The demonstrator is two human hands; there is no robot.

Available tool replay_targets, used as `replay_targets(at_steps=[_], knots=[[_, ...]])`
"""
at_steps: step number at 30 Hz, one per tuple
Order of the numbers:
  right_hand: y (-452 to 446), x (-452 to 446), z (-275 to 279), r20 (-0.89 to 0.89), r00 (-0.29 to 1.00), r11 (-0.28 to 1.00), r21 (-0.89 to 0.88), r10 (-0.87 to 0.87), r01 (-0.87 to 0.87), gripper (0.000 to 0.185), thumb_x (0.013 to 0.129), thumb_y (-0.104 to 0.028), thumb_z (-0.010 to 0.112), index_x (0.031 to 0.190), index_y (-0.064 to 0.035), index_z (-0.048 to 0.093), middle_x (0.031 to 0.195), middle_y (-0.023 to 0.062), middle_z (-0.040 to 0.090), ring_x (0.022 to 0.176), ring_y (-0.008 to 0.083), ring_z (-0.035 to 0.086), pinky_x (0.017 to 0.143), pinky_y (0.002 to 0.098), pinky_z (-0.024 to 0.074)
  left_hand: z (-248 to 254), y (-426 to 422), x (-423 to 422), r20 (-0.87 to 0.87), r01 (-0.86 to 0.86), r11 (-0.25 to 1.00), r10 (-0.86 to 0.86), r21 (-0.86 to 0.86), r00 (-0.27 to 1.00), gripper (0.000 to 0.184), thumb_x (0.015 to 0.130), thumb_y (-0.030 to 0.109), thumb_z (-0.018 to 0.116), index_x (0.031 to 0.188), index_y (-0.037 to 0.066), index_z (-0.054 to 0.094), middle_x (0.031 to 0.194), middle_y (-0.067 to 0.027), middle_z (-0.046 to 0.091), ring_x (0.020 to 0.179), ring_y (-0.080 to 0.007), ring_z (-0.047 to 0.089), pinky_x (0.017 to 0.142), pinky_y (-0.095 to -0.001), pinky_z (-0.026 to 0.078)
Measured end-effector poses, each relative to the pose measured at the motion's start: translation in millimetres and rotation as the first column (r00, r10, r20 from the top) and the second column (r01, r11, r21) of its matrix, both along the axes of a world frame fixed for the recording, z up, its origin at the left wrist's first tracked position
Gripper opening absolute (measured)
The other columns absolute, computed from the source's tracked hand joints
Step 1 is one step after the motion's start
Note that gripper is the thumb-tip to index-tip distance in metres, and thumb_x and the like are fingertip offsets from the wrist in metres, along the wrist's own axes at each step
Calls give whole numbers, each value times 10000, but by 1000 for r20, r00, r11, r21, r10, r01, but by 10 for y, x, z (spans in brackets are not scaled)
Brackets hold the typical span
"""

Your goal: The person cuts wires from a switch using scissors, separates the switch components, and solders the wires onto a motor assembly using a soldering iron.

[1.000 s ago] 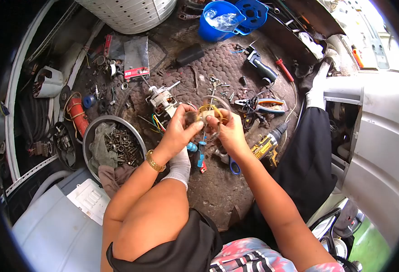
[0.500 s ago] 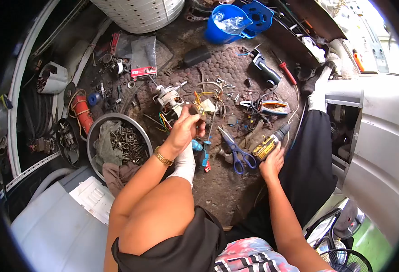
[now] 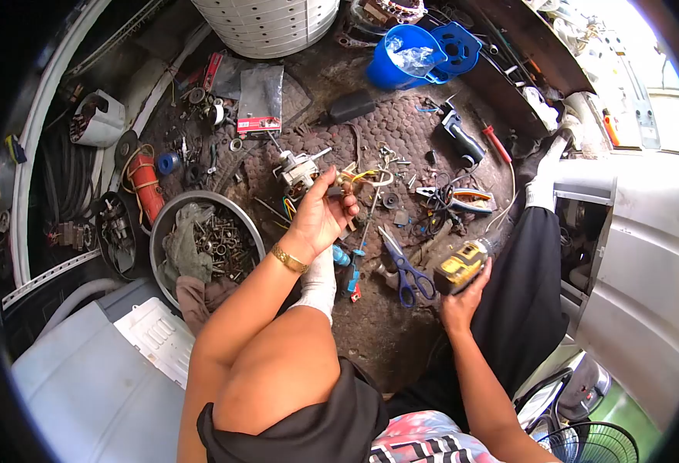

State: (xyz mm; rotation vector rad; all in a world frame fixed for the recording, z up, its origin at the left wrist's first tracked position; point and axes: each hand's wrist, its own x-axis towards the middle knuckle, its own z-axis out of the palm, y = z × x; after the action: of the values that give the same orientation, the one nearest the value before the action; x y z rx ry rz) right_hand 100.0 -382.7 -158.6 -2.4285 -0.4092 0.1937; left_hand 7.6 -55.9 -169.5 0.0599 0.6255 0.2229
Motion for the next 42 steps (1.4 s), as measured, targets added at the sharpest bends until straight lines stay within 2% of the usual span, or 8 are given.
replay_targets(at_steps=[1,5,10,13,14,19,22,42], knots=[[101,-43,227,-198,980,963,263,-13,66,1030,716,31,753,1544,-28,144,1432,204,446,1306,328,479,1100,367,372,-33,21,16,-24,0,1000,-1,-19,1000,200,990,298,602,1007,99,608,920,-76,642,748,-192,595,666,-331,510],[-98,-116,498,-302,939,896,445,162,-12,893,751,-84,800,1466,-36,268,1117,69,599,913,173,664,832,311,552,-23,30,52,28,36,971,-31,-237,999,234,980,292,613,1019,63,590,833,-58,623,663,-153,542,595,-293,479],[580,-223,1028,-219,913,850,486,345,-204,691,780,27,780,1397,-4,469,1245,114,655,1102,168,655,965,308,515,-43,-28,87,167,103,936,-48,-337,985,350,1023,375,511,1103,44,591,921,-88,630,766,-178,561,631,-307,487],[795,-219,950,-92,902,823,457,421,-338,670,783,25,775,1388,3,486,1233,112,670,1076,171,671,947,298,524,156,-123,152,-83,55,978,-73,-201,994,426,1026,427,488,1107,18,576,903,-73,631,800,-156,582,724,-320,508],[848,-221,889,-23,900,822,418,436,-387,665,784,12,775,1384,3,487,1226,116,674,1062,178,680,932,300,535,-127,-77,66,110,118,958,-92,-263,990,482,1008,529,472,1135,79,589,921,-64,658,912,-187,617,868,-374,499],[910,-336,741,-370,866,868,480,336,-131,653,763,-32,790,1350,8,506,1206,119,683,1024,183,699,888,296,563,-1,-84,84,94,64,983,-48,-171,994,637,959,667,383,1178,107,595,989,-53,679,1100,-264,603,1046,-463,424],[998,-246,768,-23,892,843,339,451,-417,620,769,-54,770,1333,4,519,1169,115,696,1017,189,702,885,304,566,75,-168,101,-29,43,987,-48,-156,998,646,963,662,376,1178,98,605,1052,-53,689,1145,-279,598,1081,-469,410],[1069,-229,857,17,885,802,415,465,-430,621,752,-87,798,1303,22,532,1174,137,667,1059,255,668,942,360,517,-32,-149,144,94,-25,946,59,-322,994,413,1022,432,504,1112,60,662,1000,-70,733,1071,-241,667,1005,-393,504]])
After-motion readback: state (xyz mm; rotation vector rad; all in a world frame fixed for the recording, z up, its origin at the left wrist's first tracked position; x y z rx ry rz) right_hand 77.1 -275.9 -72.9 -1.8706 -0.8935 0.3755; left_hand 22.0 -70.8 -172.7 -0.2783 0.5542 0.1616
